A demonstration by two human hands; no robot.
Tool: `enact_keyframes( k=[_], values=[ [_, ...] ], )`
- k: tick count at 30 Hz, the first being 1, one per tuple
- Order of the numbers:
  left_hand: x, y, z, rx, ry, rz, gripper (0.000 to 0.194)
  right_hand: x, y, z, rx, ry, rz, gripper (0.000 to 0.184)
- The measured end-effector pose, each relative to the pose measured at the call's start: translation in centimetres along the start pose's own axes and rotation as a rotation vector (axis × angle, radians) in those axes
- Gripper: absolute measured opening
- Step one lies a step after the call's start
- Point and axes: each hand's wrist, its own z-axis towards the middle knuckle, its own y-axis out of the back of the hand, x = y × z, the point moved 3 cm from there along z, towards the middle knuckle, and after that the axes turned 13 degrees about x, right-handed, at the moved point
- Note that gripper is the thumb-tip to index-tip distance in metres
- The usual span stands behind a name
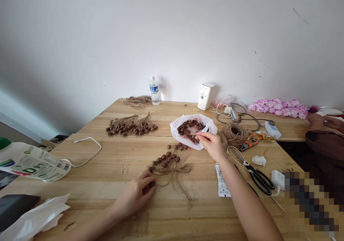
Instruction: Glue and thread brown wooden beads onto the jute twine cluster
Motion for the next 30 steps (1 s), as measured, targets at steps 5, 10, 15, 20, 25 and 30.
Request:
enact_keyframes(
  k=[5,10,15,20,25,30],
  values=[
    [0.3,-0.2,0.1,0.001,0.025,0.048,0.025,1.0,-0.3,-2.1,-0.013,0.024,0.419,0.027],
    [0.4,-0.3,0.1,0.029,0.051,0.093,0.018,1.6,-1.0,-3.1,0.095,-0.065,0.683,0.022],
    [0.5,-0.4,0.1,0.071,0.042,0.127,0.020,1.0,-1.3,-3.5,0.159,-0.139,0.714,0.020],
    [0.4,0.1,0.0,0.093,0.050,0.142,0.025,0.4,-1.3,-3.4,0.195,-0.187,0.734,0.020],
    [0.2,0.5,-0.4,0.056,0.042,0.163,0.031,0.5,-1.6,-3.6,0.214,-0.222,0.735,0.021],
    [0.6,0.5,-0.4,-0.037,-0.008,0.169,0.032,0.4,-1.8,-3.7,0.216,-0.240,0.741,0.022]
  ],
)
